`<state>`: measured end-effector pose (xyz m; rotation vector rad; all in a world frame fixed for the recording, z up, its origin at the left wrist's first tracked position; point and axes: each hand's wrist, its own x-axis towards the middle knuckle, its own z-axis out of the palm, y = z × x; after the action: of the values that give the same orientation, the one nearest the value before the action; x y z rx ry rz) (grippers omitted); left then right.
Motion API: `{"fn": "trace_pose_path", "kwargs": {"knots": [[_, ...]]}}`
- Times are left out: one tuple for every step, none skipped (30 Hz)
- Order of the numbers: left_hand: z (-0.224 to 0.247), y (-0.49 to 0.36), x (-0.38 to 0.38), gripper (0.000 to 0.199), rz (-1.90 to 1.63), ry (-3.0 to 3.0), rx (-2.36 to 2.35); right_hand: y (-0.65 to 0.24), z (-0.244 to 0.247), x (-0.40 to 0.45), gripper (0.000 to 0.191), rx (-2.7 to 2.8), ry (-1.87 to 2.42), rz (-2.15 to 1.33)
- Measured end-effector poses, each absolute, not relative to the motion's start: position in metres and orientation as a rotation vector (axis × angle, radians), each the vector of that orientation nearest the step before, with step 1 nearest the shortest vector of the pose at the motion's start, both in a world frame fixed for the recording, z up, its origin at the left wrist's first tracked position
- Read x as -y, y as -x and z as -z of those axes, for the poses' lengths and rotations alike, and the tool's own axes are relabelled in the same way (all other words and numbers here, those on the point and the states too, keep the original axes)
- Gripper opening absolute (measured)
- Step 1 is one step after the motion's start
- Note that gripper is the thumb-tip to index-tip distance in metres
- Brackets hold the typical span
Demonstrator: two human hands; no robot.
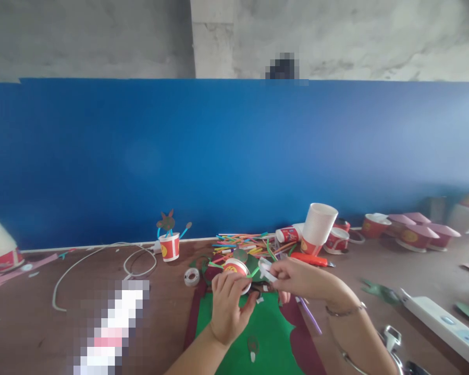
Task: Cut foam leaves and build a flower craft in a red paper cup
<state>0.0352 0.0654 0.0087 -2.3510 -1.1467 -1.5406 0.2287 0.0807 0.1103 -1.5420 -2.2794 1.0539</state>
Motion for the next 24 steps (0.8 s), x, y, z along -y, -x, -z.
{"fn": "trace_pose_path", "kwargs": {"knots": [[-0.008, -0.035, -0.066, 0.017, 1.546, 2.342, 1.153, -0.224, -0.114, -0.079, 0.013, 2.301, 1.463, -1.127], [-0.008, -0.034, -0.066, 0.018, 1.548, 2.341, 1.158, -0.220, -0.118, -0.077, 0.013, 2.322, 1.429, -1.155], [-0.007, -0.034, -0.067, 0.018, 1.547, 2.343, 1.163, -0.216, -0.120, -0.076, 0.014, 2.346, 1.388, -1.182], [-0.006, -0.033, -0.067, 0.015, 1.546, 2.346, 1.163, -0.213, -0.120, -0.076, 0.014, 2.360, 1.365, -1.193], [-0.006, -0.033, -0.067, 0.012, 1.548, 2.346, 1.160, -0.210, -0.120, -0.076, 0.013, 2.374, 1.351, -1.199], [-0.005, -0.032, -0.067, 0.009, 1.552, 2.345, 1.154, -0.209, -0.119, -0.077, 0.013, 2.383, 1.343, -1.206], [-0.005, -0.032, -0.067, 0.008, 1.563, 2.338, 1.147, -0.208, -0.118, -0.078, 0.012, 2.385, 1.345, -1.212], [-0.004, -0.031, -0.067, 0.009, 1.579, 2.329, 1.141, -0.208, -0.117, -0.078, 0.011, 2.382, 1.354, -1.216], [-0.004, -0.031, -0.067, 0.010, 1.598, 2.320, 1.135, -0.208, -0.115, -0.079, 0.011, 2.376, 1.367, -1.219], [-0.004, -0.030, -0.066, 0.011, 1.619, 2.315, 1.133, -0.209, -0.114, -0.080, 0.011, 2.369, 1.380, -1.218], [-0.004, -0.030, -0.066, 0.011, 1.639, 2.312, 1.135, -0.209, -0.113, -0.081, 0.011, 2.360, 1.390, -1.221], [-0.004, -0.029, -0.067, 0.010, 1.656, 2.311, 1.137, -0.209, -0.113, -0.081, 0.011, 2.355, 1.395, -1.223], [-0.005, -0.029, -0.067, 0.009, 1.667, 2.311, 1.139, -0.209, -0.113, -0.081, 0.012, 2.354, 1.395, -1.220], [-0.005, -0.029, -0.067, 0.008, 1.674, 2.312, 1.142, -0.209, -0.113, -0.081, 0.012, 2.356, 1.388, -1.214], [-0.005, -0.029, -0.068, 0.007, 1.682, 2.307, 1.150, -0.209, -0.114, -0.081, 0.013, 2.360, 1.370, -1.210], [-0.004, -0.029, -0.068, 0.005, 1.691, 2.298, 1.162, -0.208, -0.114, -0.081, 0.014, 2.363, 1.349, -1.205], [-0.004, -0.029, -0.069, 0.006, 1.699, 2.288, 1.175, -0.208, -0.115, -0.080, 0.015, 2.367, 1.326, -1.203], [-0.005, -0.029, -0.069, 0.009, 1.706, 2.279, 1.190, -0.207, -0.115, -0.080, 0.016, 2.371, 1.307, -1.198], [-0.005, -0.030, -0.069, 0.013, 1.707, 2.274, 1.208, -0.207, -0.115, -0.080, 0.017, 2.376, 1.293, -1.193], [-0.005, -0.031, -0.070, 0.015, 1.699, 2.276, 1.226, -0.207, -0.115, -0.080, 0.018, 2.381, 1.284, -1.185], [-0.005, -0.031, -0.070, 0.014, 1.685, 2.282, 1.242, -0.207, -0.114, -0.080, 0.018, 2.387, 1.280, -1.175], [-0.005, -0.032, -0.070, 0.012, 1.671, 2.288, 1.254, -0.207, -0.113, -0.080, 0.019, 2.393, 1.277, -1.165], [-0.005, -0.032, -0.070, 0.009, 1.663, 2.290, 1.263, -0.207, -0.113, -0.081, 0.019, 2.400, 1.273, -1.157], [-0.005, -0.032, -0.070, 0.007, 1.662, 2.289, 1.266, -0.207, -0.112, -0.081, 0.019, 2.404, 1.272, -1.146]]}}
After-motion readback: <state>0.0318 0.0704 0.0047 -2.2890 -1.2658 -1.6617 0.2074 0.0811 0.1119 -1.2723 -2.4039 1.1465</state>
